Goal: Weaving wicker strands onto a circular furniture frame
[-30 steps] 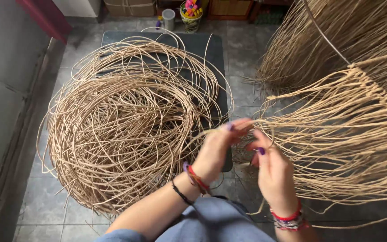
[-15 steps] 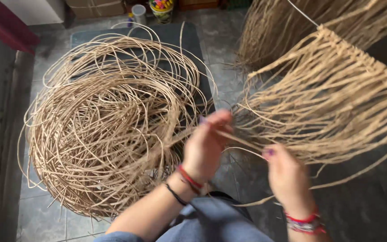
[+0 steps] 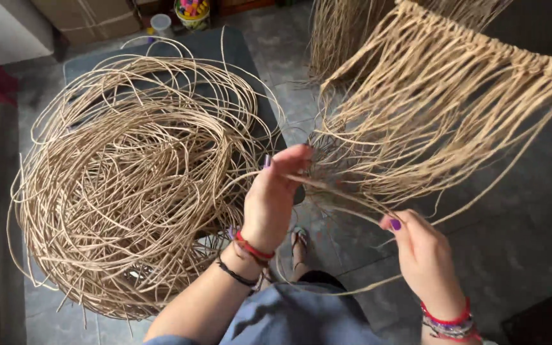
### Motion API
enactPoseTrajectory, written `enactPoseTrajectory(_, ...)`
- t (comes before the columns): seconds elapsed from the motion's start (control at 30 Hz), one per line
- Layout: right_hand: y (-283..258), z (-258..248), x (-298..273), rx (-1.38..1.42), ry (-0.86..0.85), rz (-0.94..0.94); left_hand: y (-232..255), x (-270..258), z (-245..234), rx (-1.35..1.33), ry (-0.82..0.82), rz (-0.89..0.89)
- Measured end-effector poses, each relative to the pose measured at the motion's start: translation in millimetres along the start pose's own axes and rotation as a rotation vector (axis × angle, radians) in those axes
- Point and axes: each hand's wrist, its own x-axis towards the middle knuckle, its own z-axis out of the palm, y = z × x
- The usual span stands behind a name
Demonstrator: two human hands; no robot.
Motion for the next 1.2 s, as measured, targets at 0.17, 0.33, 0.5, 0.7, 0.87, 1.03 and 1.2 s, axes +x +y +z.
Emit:
enactPoseTrajectory(0.17, -31, 28, 3, 0.108, 0.012, -0.273, -38, -37, 36, 0.493, -0.306, -0.218)
enactPoseTrajectory(0.33, 1, -5, -16, 0.06, 0.036, 0.036, -8, -8, 6, 0.197, -0.035, -0.073)
enactPoseTrajectory(0.5, -16, 21, -5, 0.086, -0.018, -0.035, -18, -22, 18, 0.226, 0.08, -0.005)
enactPoseTrajectory(0.7, -13, 31, -1, 0.071, -0.104, -0.108, -32, -33, -13, 0.337, -0.147, -0.305)
enactPoseTrajectory(0.87, 4, 38, 0, 0.0, -0.053, -0.085, -23, -14, -56, 0.044, 0.399, -0.198)
enactPoseTrajectory(1.03, -41, 78, 30, 0.044, -0.12, -0.205, -42, -31, -48, 0.213, 0.287, -0.218)
enactPoseTrajectory(1.2, -29, 124, 55, 0.077, -0.181, -0.219, -56, -26, -94, 0.116, 0.303, -0.198)
